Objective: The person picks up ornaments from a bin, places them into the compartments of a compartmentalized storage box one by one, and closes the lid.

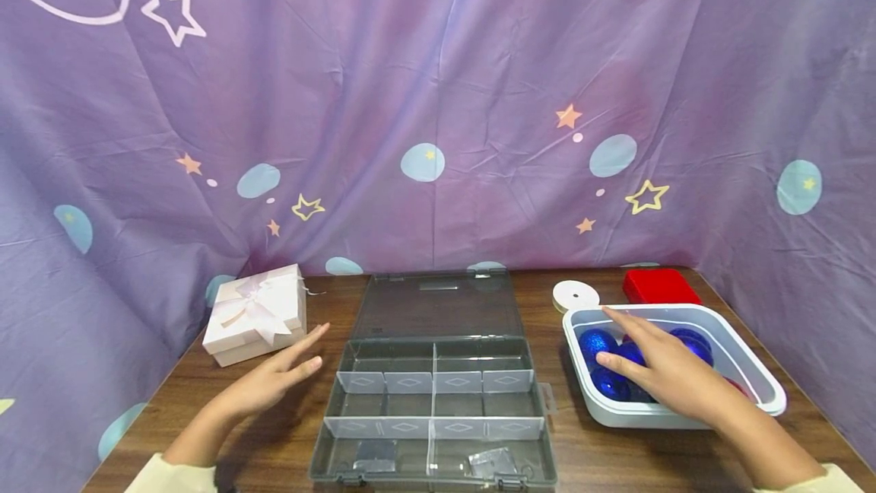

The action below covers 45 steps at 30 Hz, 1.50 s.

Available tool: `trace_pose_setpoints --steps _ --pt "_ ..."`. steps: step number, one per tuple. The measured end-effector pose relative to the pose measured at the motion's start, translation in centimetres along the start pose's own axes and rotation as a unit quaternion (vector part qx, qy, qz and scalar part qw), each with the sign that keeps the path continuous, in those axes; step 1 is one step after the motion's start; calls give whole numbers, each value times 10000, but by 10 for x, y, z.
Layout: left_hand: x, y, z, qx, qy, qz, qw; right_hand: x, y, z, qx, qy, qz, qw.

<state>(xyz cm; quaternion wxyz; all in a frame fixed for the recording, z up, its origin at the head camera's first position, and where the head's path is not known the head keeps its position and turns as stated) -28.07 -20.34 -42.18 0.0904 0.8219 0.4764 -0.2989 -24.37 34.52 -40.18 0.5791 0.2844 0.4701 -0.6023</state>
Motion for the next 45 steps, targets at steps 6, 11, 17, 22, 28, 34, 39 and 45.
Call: trace_pose_setpoints --steps 6,11,17,22,28,34,39,45 --pt "9 0 6 -64 602 169 9980 4 0 -1 -32 27 109 9999" --pt "17 -2 13 96 1019 217 9945 5 0 -4 -206 161 -95 9996" --pt "26 -4 19 59 1811 192 9833 5 1 -7 -589 274 -465 9968" --pt "29 -5 20 266 2058 266 9779 5 1 -9 -505 283 -401 9975" --pt "31 -5 17 340 2184 313 9748 3 3 -11 -456 322 -391 9977" --pt "32 -4 18 401 1977 268 9791 3 4 -14 -684 494 -677 9941" --pt "34 -4 20 392 1904 224 9807 3 4 -16 -690 505 -742 9936" --pt "34 -4 19 352 2073 239 9774 2 3 -16 -669 520 -783 9933"
Point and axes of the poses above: each hand's wrist, its own y-axis away from the middle knuckle, its own x-axis out of the palm, z = x × y, the point moved 4 cm from there along -y, towards the middle knuckle, and after that the axes turned 10 degrees about x, right-handed, at the moved point
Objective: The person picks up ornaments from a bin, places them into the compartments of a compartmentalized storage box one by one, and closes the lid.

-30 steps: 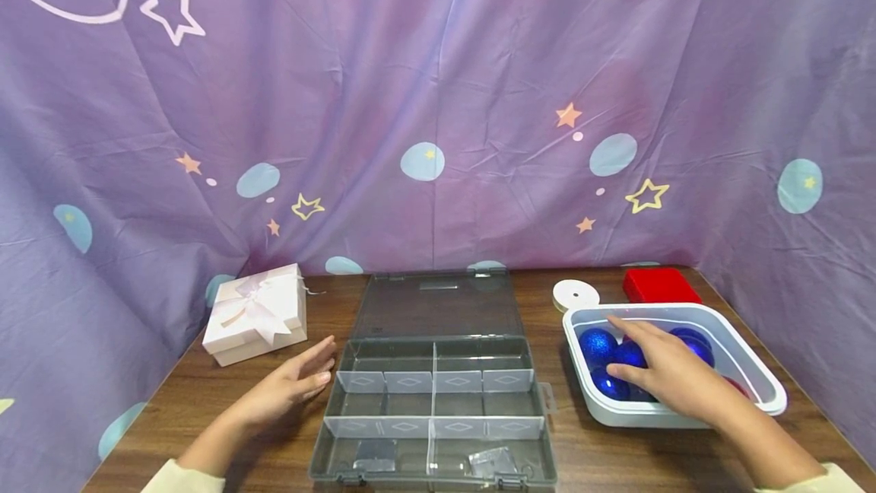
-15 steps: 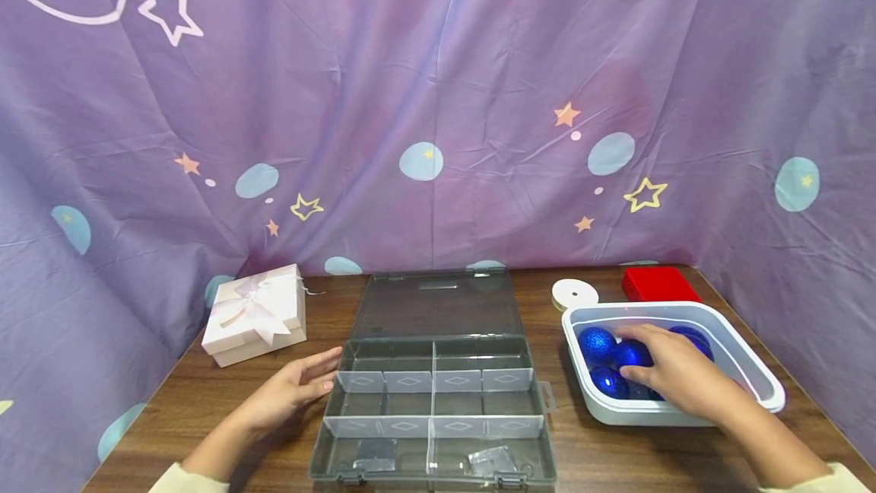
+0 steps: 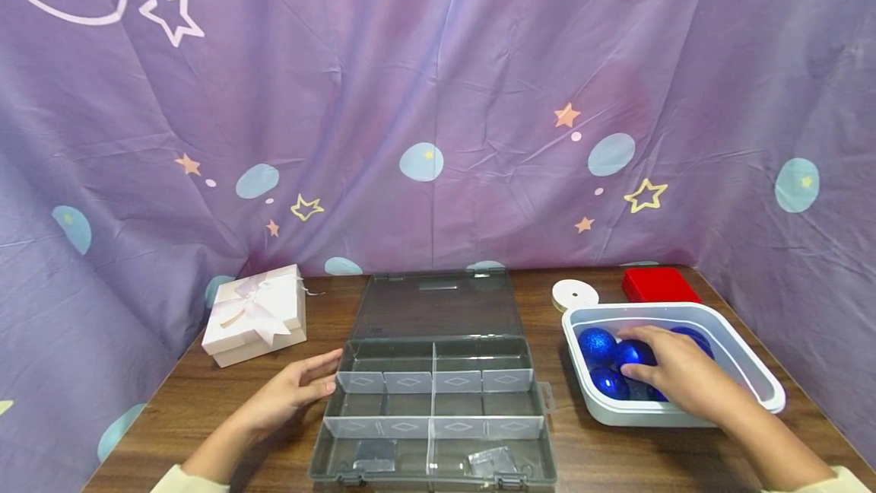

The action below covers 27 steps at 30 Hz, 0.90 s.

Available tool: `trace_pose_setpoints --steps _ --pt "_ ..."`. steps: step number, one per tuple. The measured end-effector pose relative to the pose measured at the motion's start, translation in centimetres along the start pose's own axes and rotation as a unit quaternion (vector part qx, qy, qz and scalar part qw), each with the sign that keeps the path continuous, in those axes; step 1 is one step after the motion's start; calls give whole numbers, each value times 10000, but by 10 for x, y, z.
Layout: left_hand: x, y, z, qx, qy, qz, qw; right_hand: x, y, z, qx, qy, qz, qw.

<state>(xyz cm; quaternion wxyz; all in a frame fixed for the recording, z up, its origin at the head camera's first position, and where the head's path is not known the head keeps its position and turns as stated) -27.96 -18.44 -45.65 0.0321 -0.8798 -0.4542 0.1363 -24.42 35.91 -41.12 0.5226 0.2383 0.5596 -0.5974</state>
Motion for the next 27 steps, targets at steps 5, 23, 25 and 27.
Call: trace_pose_setpoints --steps 5,23,25,27 --pt "1 0 -1 10 21 -11 10000 -4 -1 2 -64 10 -74 10000" --pt "3 2 -2 71 -22 -29 10000 -22 -10 19 23 -100 -66 9999" --pt "3 2 -2 71 -40 -30 10000 -24 -11 22 15 -105 -83 9999" --pt "3 2 -2 75 -48 -25 10000 -26 -13 25 19 -129 -51 9999"
Point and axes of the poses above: each hand's wrist, its own y-axis away from the middle knuckle, its own x-axis out of the palm, z = x × y, the point moved 4 cm from there along -y, towards the middle knuckle, and after that the axes turned 10 degrees about x, right-handed, at the moved point
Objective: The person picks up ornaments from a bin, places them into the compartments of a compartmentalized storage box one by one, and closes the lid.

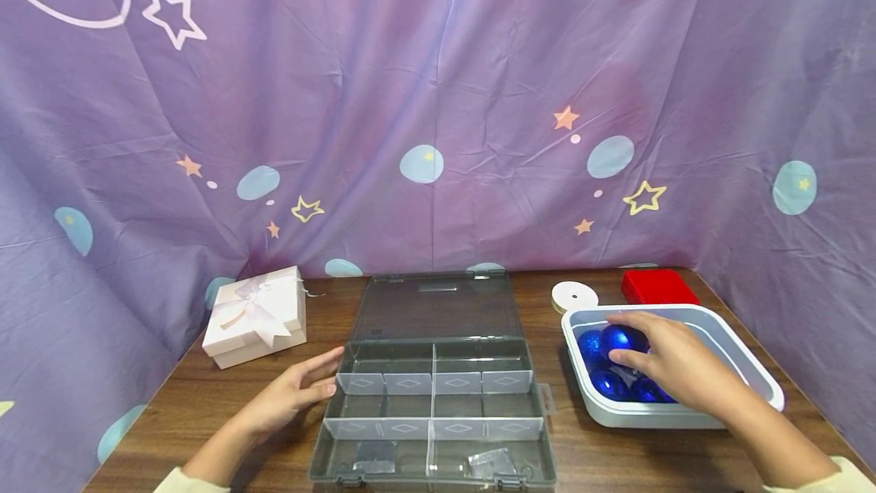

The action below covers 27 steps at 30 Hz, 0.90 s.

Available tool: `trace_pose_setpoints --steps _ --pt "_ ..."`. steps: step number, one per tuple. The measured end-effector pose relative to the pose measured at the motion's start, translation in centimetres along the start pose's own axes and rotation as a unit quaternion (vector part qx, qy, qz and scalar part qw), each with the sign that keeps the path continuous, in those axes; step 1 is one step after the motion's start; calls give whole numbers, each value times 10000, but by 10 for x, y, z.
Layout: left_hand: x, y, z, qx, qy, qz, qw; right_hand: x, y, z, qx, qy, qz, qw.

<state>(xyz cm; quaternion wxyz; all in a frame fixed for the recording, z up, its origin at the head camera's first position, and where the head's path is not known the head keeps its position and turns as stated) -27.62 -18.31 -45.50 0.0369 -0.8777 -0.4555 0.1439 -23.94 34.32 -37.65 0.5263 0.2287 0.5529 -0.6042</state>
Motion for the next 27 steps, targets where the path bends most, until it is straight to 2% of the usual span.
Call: trace_pose_setpoints --steps 7,14,22,27 --pt "1 0 -1 -59 21 0 10000 -8 -7 17 84 49 75 9999" --pt "2 0 -2 -64 -43 11 10000 -10 -14 39 -128 -299 44 9995" --pt "1 0 -2 -22 -63 22 10000 -6 -22 68 13 -740 427 9963" --pt "1 0 -1 12 -52 27 10000 -1 -29 84 214 -1099 890 9897"
Point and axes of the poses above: each hand's wrist, its own y-axis away from the middle knuckle, its own x-axis out of the palm, z = x × y, the point moved 4 cm from there along -y, towards the middle knuckle, and after that the axes turned 10 degrees about x, right-handed, at the moved point
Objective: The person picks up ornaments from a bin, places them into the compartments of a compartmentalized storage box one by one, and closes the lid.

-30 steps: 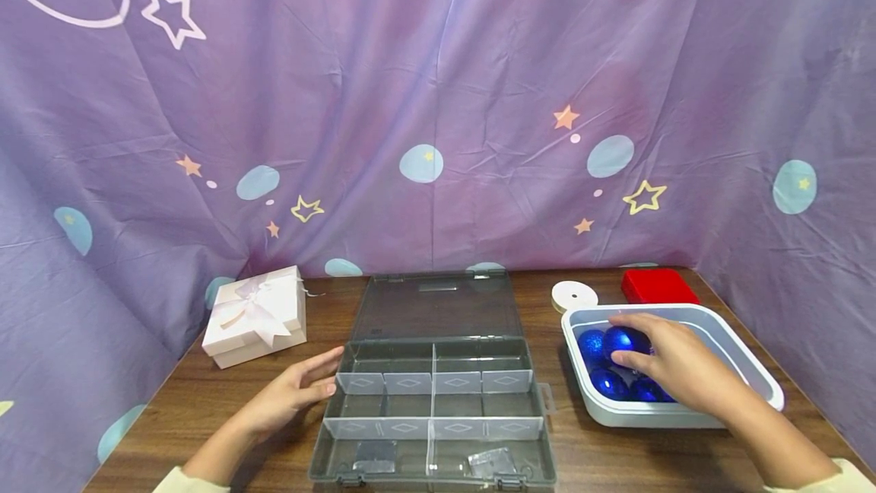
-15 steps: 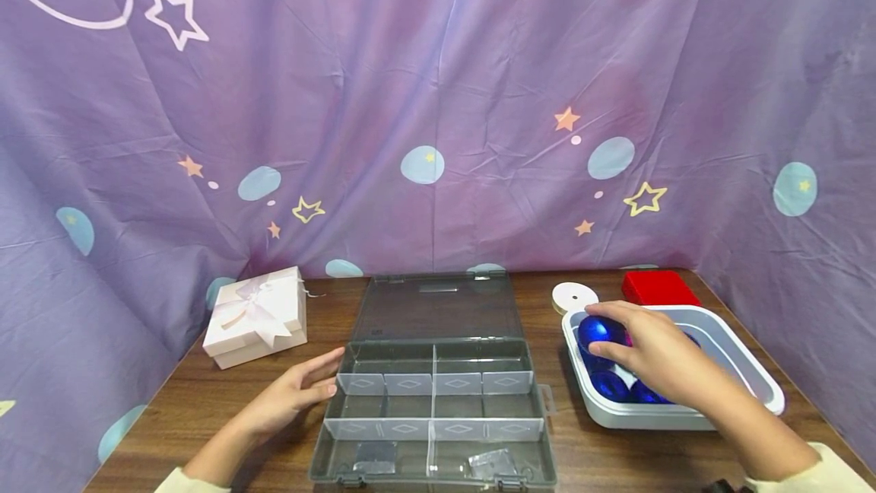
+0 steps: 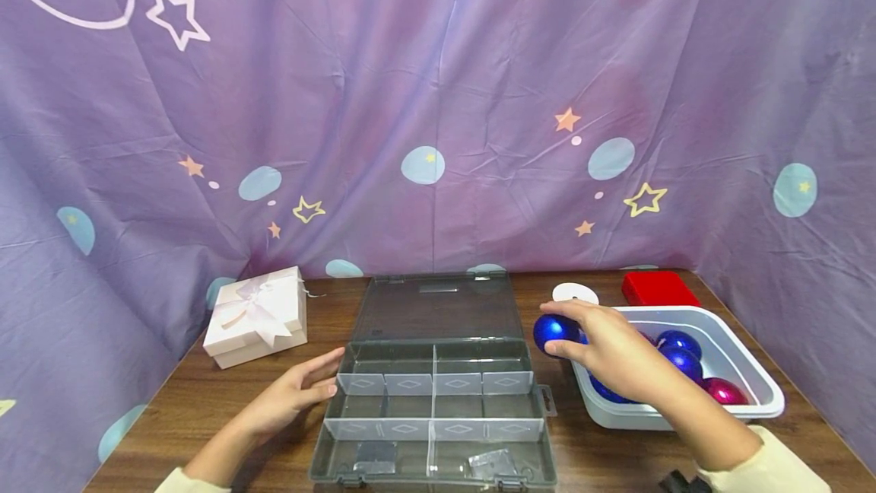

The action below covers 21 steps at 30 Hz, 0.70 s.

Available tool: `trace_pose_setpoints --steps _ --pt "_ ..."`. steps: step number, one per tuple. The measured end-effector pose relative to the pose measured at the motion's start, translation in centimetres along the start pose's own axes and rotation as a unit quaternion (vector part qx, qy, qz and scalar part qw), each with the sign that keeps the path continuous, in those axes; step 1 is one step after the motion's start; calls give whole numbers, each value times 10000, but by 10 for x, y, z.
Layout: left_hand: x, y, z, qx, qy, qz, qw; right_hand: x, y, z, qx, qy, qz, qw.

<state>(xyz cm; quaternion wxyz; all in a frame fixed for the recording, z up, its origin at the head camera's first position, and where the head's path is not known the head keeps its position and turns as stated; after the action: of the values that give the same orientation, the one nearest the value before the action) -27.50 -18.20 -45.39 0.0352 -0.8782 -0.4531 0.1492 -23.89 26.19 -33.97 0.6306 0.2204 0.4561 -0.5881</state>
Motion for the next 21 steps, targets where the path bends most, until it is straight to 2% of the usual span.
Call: trace_pose_setpoints --steps 3,11,21 --pt "0 0 0 10 21 -17 10000 5 -3 7 35 -156 114 9998" --pt "0 0 1 41 74 -42 10000 21 -13 27 -285 -569 292 9975" --pt "1 0 0 30 72 -20 10000 41 -20 47 -475 -677 272 9962"
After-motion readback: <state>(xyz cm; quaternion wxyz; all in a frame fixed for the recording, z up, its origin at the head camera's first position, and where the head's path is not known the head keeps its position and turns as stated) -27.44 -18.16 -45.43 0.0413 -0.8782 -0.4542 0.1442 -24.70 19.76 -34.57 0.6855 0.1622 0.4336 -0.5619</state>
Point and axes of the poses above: each hand's wrist, its own y-axis away from the middle knuckle, its own x-axis out of the palm, z = x × y, the point moved 4 cm from there along -y, towards the middle knuckle, and after that the axes turned 10 degrees about x, right-handed, at the moved point
